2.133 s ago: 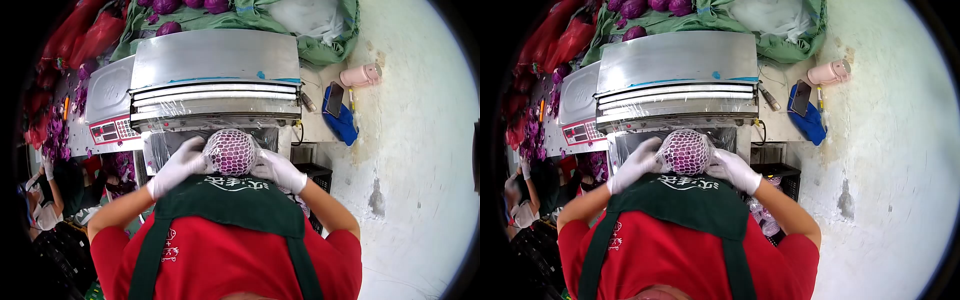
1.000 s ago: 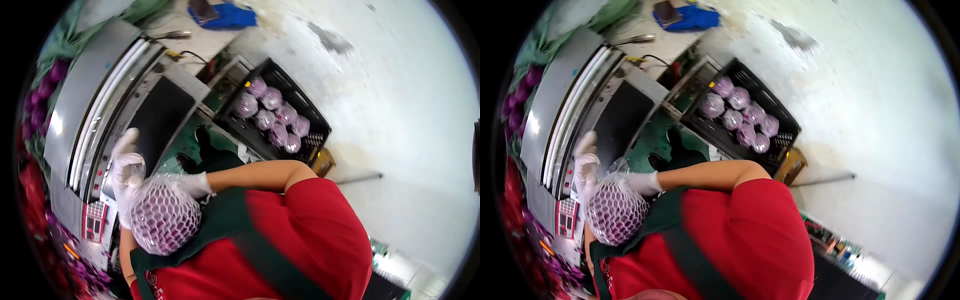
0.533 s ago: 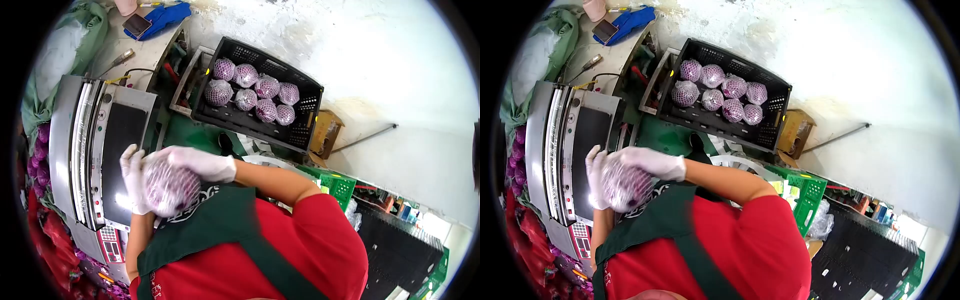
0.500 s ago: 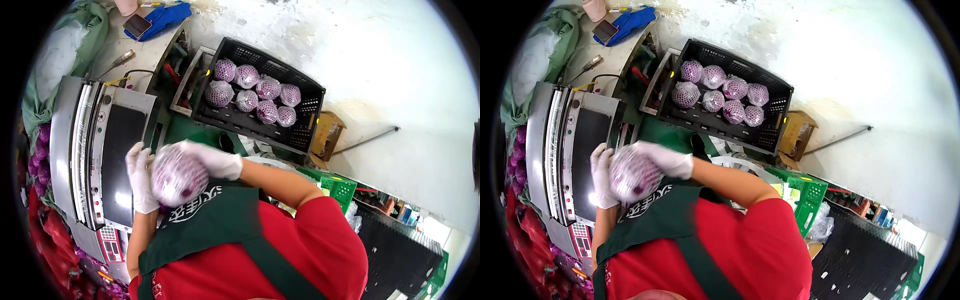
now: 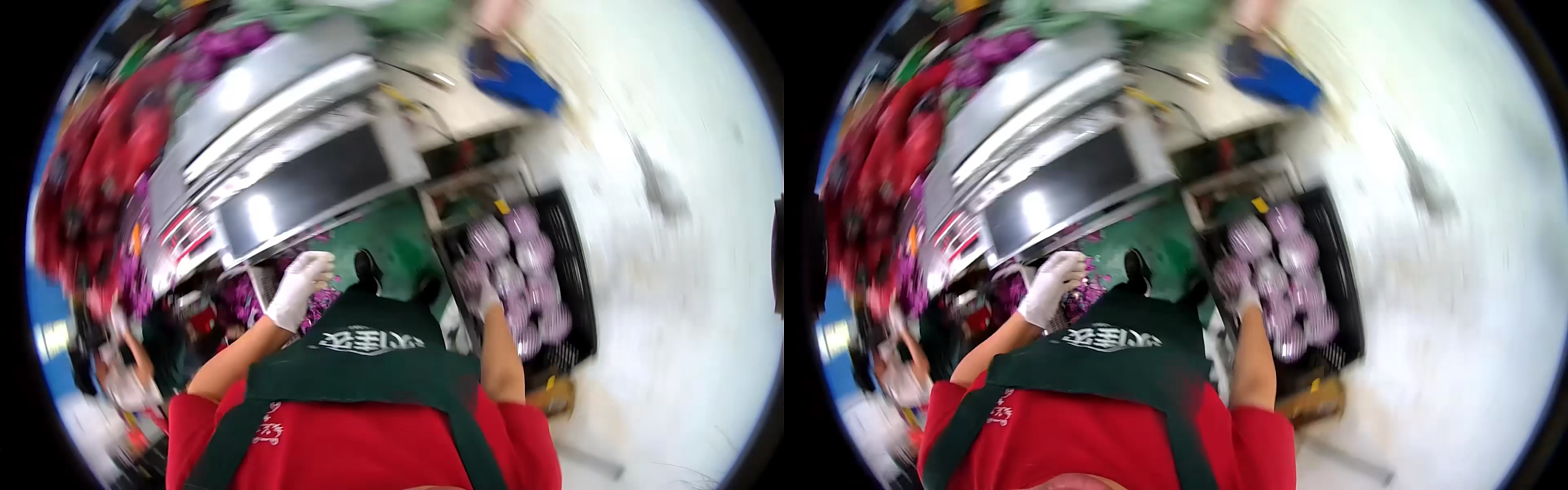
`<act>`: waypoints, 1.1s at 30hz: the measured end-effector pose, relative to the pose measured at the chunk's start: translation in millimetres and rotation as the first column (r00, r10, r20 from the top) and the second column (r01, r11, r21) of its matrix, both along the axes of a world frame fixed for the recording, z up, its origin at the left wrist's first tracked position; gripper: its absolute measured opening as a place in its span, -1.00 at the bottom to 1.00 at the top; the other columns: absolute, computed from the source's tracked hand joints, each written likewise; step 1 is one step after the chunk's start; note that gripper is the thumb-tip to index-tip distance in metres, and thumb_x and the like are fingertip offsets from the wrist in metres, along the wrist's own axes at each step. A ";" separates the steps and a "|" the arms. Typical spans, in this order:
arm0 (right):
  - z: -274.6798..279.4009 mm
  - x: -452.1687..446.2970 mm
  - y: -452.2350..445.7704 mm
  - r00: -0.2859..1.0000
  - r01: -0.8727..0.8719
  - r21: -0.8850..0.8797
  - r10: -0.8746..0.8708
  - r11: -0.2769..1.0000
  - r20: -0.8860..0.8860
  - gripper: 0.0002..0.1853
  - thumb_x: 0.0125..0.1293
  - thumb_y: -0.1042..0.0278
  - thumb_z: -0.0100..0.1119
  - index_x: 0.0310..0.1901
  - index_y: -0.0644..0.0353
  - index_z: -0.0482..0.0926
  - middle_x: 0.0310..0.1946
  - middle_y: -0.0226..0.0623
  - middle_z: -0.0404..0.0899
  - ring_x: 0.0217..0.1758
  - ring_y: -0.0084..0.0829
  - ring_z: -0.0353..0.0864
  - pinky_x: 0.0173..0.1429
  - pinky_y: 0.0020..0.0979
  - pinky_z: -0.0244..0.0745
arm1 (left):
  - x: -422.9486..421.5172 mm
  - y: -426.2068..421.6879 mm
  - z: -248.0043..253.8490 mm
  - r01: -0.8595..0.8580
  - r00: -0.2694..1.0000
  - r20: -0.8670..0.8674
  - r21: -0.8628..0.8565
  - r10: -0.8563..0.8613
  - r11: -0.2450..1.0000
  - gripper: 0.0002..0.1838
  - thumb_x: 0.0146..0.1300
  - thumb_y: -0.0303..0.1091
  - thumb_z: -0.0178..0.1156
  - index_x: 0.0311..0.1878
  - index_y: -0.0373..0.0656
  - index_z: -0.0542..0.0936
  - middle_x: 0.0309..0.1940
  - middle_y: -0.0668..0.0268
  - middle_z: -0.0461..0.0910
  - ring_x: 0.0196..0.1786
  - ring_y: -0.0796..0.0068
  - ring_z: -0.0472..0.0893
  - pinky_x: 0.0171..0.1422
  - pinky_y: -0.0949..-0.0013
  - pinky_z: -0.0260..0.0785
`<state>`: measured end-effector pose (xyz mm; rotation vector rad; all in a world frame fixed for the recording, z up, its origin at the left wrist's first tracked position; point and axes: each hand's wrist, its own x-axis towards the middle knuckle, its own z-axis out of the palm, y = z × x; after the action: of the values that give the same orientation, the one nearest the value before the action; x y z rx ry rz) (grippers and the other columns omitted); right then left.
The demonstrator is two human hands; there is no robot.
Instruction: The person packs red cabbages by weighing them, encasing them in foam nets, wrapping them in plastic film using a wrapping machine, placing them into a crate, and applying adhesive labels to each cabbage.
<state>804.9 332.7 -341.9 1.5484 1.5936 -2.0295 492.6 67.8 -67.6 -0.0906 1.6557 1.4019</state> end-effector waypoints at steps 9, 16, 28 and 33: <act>180.8 -215.5 10.3 0.923 0.365 0.618 -0.184 0.696 -0.338 -0.61 0.45 0.25 -0.06 0.18 0.34 0.42 0.17 -0.17 0.45 0.24 -0.33 0.39 0.37 -0.34 0.18 | -170.4 -84.3 64.1 -0.356 0.615 -0.679 0.215 0.401 0.910 -0.74 0.37 -0.40 0.11 0.09 -0.19 0.50 -0.05 0.35 0.55 0.01 0.57 0.50 0.16 0.46 0.33; 178.6 -307.3 25.6 0.726 0.613 0.010 -0.559 0.790 -0.400 -0.53 0.42 0.11 -0.15 0.12 0.33 0.50 0.07 -0.25 0.54 0.11 -0.34 0.51 0.23 -0.32 0.38 | -488.1 -82.0 45.1 -0.358 0.226 -0.970 0.006 0.093 0.934 0.00 -0.01 0.04 0.43 0.44 -0.12 0.16 0.32 -0.09 0.26 0.37 0.06 0.30 0.43 0.23 0.14; 173.5 -287.5 28.3 0.685 0.727 0.163 -0.689 0.667 -0.238 -0.55 0.43 0.15 -0.22 0.11 0.32 0.49 -0.01 -0.24 0.60 0.02 -0.28 0.60 0.12 -0.32 0.52 | -718.4 68.3 -29.2 -0.531 0.371 -0.818 -0.576 -0.440 0.622 0.21 -0.33 0.26 0.51 0.46 0.33 0.10 0.48 0.00 -0.03 0.48 -0.27 -0.01 0.26 -0.48 0.09; 192.8 -298.1 15.9 0.665 0.737 0.080 -0.700 0.671 -0.259 -0.55 0.44 0.14 -0.20 0.12 0.30 0.49 0.02 -0.23 0.60 0.04 -0.31 0.61 0.15 -0.34 0.50 | -775.6 28.0 -65.1 -0.660 0.330 -0.928 -0.096 0.173 0.745 -0.07 -0.22 -0.04 0.49 0.34 0.15 0.35 0.28 -0.08 0.31 0.26 -0.15 0.39 0.28 0.11 0.37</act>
<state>506.8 348.6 -149.2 2.4187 1.3587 -2.5454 -283.0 95.9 -132.7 -0.0904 3.0897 1.4872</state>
